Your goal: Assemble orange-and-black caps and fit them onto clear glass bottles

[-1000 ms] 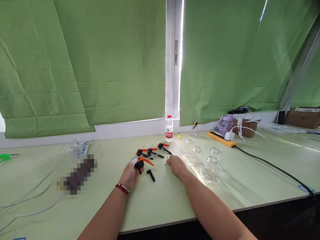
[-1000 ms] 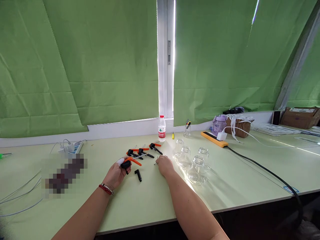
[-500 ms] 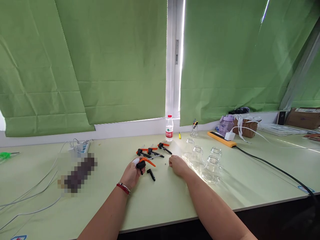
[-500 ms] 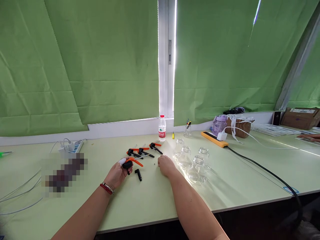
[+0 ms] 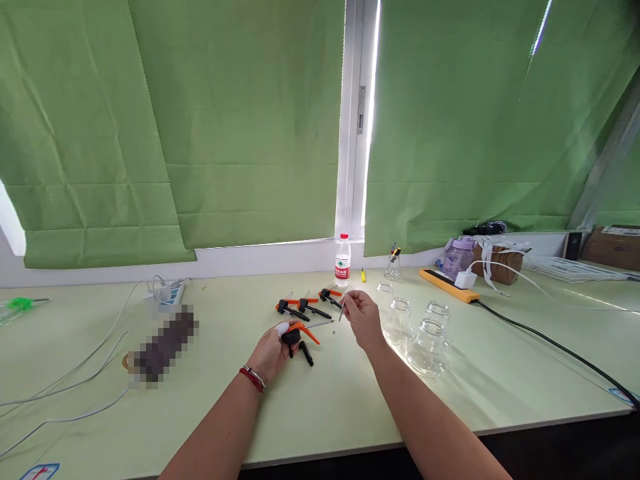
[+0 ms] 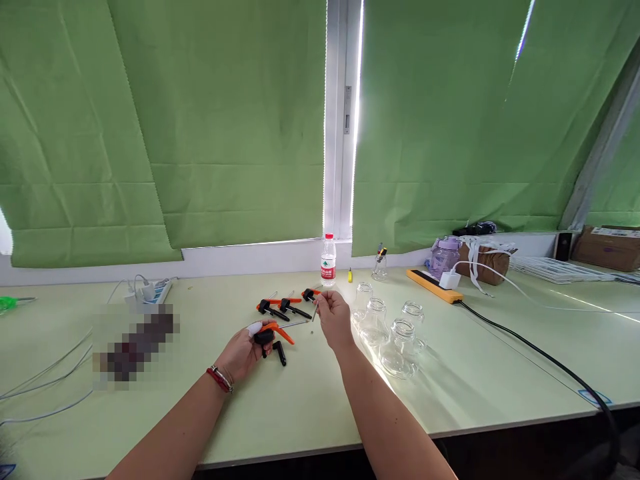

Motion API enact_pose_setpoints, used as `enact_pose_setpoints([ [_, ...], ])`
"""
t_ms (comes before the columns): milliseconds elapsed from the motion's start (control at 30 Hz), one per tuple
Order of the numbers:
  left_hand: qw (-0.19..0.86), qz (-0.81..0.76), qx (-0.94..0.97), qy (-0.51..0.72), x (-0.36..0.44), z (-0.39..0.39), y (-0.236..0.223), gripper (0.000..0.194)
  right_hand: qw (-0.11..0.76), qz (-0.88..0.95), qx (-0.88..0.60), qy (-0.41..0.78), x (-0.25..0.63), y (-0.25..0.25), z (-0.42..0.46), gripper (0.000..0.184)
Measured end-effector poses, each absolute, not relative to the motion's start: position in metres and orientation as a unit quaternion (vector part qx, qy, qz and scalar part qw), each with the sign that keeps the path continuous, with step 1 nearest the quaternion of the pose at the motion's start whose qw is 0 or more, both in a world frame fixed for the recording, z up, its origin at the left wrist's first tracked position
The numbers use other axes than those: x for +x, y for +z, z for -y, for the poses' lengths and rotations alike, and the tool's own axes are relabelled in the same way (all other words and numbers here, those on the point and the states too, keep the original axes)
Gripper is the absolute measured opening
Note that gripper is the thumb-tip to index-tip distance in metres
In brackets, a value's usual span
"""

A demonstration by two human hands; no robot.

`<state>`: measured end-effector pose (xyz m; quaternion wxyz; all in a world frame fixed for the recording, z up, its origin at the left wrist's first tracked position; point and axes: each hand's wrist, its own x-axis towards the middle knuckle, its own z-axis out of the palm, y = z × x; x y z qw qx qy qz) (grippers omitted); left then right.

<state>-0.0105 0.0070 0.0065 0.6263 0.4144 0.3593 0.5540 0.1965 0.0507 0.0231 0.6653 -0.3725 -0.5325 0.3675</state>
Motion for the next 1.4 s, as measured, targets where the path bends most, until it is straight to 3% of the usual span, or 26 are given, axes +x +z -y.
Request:
enact_pose_setpoints([
  [200,0.654,-0.355,0.423,0.518,-0.002,-0.001,0.006,0.033,0.648,0.504,-0.342,0.458,0.155,0.032,-0.042,0.028],
  [533,0.669,-0.307,0.435,0.518,0.004,-0.005,-0.001,0.018,0.573,0.562,-0.351,0.482,0.121,0.02,-0.041,0.023],
  [900,0.669,-0.319,0.422,0.523,0.004,-0.003,0.0,0.021,0.548,0.599,-0.329,0.482,0.121,0.02,-0.038,0.021],
  [1100,0.664,-0.323,0.414,0.531,0.004,-0.004,-0.001,0.022,0.492,0.687,-0.37,0.386,0.122,0.014,-0.037,0.011],
  [1400,0.684,-0.324,0.385,0.529,0.004,-0.005,0.001,0.027,0.379,0.818,-0.338,0.269,0.138,0.017,-0.023,0.021],
])
